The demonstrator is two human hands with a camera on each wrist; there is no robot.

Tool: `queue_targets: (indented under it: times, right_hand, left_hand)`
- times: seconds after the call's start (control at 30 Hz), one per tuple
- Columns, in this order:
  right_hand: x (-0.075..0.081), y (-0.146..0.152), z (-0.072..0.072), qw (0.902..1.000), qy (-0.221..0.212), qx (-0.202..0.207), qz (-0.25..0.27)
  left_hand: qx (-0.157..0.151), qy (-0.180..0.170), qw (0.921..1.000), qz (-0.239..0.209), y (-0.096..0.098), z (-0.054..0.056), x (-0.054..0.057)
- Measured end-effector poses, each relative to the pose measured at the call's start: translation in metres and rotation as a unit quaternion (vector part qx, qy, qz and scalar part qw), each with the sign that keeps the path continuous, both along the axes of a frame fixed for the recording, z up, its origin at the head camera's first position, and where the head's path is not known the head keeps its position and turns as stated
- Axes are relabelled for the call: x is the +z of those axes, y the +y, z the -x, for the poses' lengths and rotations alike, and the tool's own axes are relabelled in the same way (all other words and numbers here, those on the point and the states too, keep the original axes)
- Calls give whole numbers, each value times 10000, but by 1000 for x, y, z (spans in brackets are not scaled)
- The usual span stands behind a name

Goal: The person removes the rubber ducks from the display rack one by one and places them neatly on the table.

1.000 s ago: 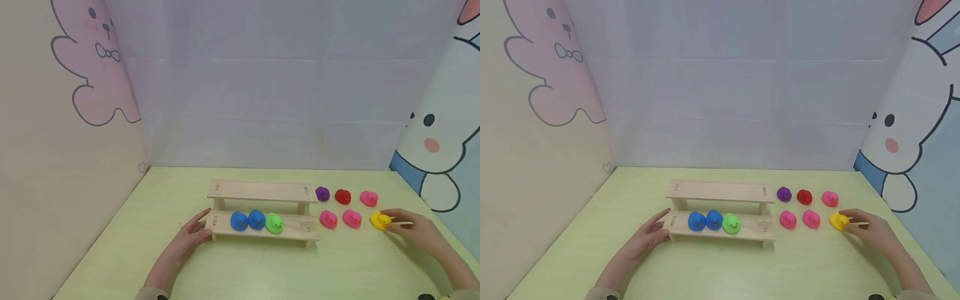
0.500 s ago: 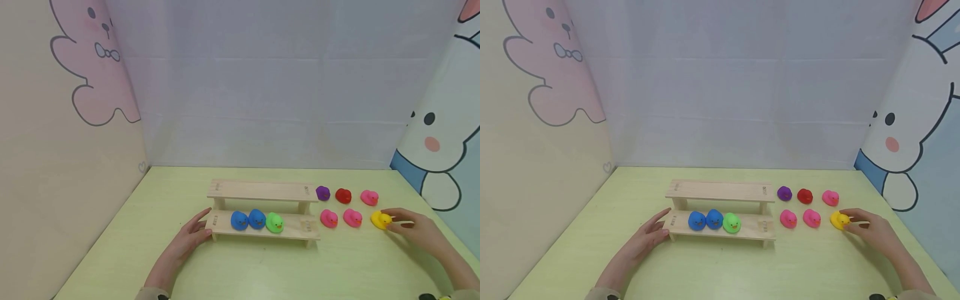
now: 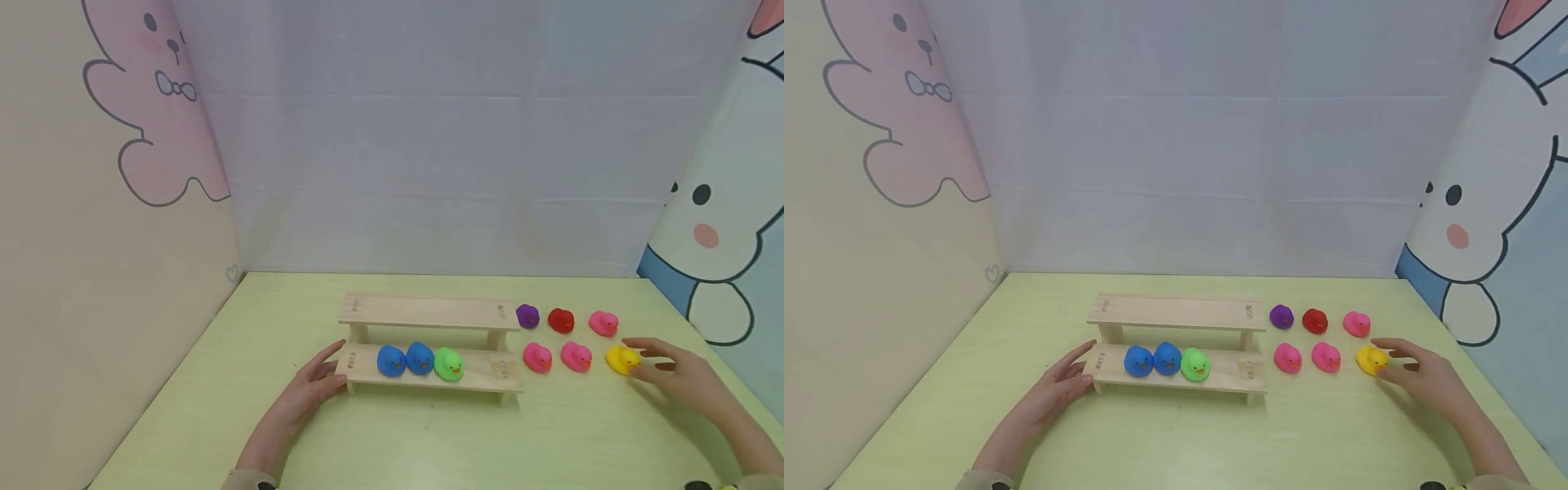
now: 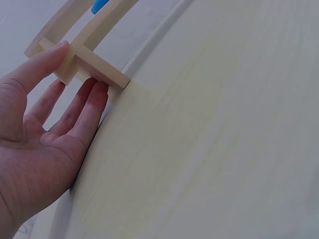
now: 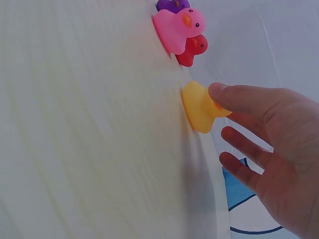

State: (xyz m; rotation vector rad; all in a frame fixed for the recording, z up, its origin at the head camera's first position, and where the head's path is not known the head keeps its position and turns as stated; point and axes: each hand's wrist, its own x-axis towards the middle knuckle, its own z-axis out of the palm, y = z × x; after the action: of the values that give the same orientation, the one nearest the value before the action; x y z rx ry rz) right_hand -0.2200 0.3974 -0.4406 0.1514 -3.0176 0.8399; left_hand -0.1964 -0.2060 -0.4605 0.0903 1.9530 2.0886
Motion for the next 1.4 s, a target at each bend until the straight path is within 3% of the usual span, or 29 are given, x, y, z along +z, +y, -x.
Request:
queue_targets:
  times: [0.13,0.3,0.5,0.7,0.93,1.1,1.4]
  right_hand:
    - [4,-3,-1,9998,189,65,-54]
    - [13,-12,-4,9966,816,93,-47]
    - [26,-29,-5,9940,1091,62,71]
    - [39,-44,-8,9859,1660,57,182]
    - [51,-71,-10,9786,2026,-114,349]
    - [57,-91,-13,9682,2433,-42,581]
    - [62,-125,-15,9472,3002,490,1018]
  left_hand:
    - [2,16,10000,0,0,0,-1]
    - [7,23,10000,-33,-1,1,-3]
    - [2,-5,10000,-36,-2,1,-3]
    - [3,1,10000,1,-2,0,-3]
    - [17,24,10000,-32,-1,0,-3]
    - [54,7,10000,-44,-2,0,-3]
    - [52,-41,10000,-36,-2,3,-5]
